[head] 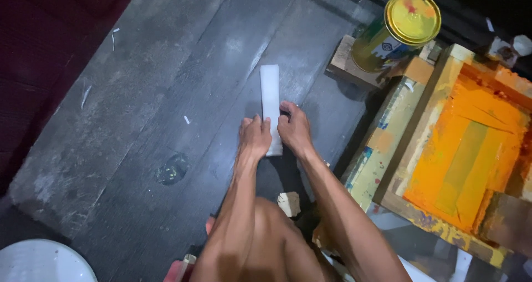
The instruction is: Manual screen printing of orange ink onto white strips using a jig and squeegee.
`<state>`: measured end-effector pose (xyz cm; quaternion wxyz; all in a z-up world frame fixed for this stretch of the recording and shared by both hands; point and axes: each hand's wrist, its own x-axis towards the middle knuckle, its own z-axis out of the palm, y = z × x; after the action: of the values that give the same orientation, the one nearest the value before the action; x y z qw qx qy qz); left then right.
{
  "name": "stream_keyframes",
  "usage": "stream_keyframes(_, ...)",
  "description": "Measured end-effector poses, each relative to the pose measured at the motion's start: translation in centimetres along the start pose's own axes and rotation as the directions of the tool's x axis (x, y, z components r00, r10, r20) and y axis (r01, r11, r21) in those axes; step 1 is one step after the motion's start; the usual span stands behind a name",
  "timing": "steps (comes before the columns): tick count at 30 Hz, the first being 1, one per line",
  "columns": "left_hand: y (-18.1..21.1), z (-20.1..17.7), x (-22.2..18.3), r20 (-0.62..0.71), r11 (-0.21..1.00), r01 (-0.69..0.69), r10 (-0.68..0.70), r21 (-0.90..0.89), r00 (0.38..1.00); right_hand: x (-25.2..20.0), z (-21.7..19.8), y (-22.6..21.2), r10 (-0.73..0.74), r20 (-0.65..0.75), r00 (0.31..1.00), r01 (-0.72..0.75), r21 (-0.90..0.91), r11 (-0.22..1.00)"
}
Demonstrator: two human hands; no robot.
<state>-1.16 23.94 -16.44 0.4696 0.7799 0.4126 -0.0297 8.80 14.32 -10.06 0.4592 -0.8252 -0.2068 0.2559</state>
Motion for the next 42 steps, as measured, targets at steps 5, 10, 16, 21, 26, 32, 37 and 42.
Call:
stream_keyframes(5,3.4,-1.8,-4.0,-0.245,0.993,-0.11,0.099,-0.032,0.964,-0.6,-1.7,0.7,-0.035,-0.067,0.997,0.034,-0.024,0.999)
stream_keyframes(10,9.2,-2.4,-10.9,-0.43,0.903,-0.43,0.38,-0.02,0.819,-9.3,-8.5,-3.7,-0.227,-0.174,0.958,0.245,0.094,0.965)
stream_keyframes(16,10.7,3.1,-22.0,-0.289,0.637,-0.771,0.739,0.006,0.608,-27.6,-20.5,-0.3,-0.273,-0.352,0.895,0.329,0.108,0.938)
stream_keyframes(21,12.3,8.5,-29.1,-0.113,0.354,-0.93,0.933,0.102,0.343,-38.6,-27.2,6.0,-0.307,-0.527,0.793,0.118,-0.362,0.925)
stream_keyframes(26,13.1,10.3,-31.5,0.27,0.401,-0.885,0.848,0.236,0.456,-40.9,-28.6,11.8,-0.394,-0.4,0.828,0.144,-0.528,0.837)
stream_keyframes(32,12.8,11.3,-32.4,0.287,0.459,-0.804,0.767,0.378,0.574,-40.8,-27.5,13.2,-0.049,-0.313,0.949,-0.116,-0.488,0.865)
stream_keyframes(37,13.9,12.3,-32.9,0.264,0.568,-0.719,0.68,0.4,0.684,-40.0,-27.1,13.8,0.068,-0.325,0.943,-0.209,-0.422,0.882)
stream_keyframes(42,13.8,13.5,-32.4,0.21,0.616,-0.657,0.64,0.435,0.739,-39.7,-26.0,14.5,0.027,-0.401,0.916,-0.177,-0.342,0.923)
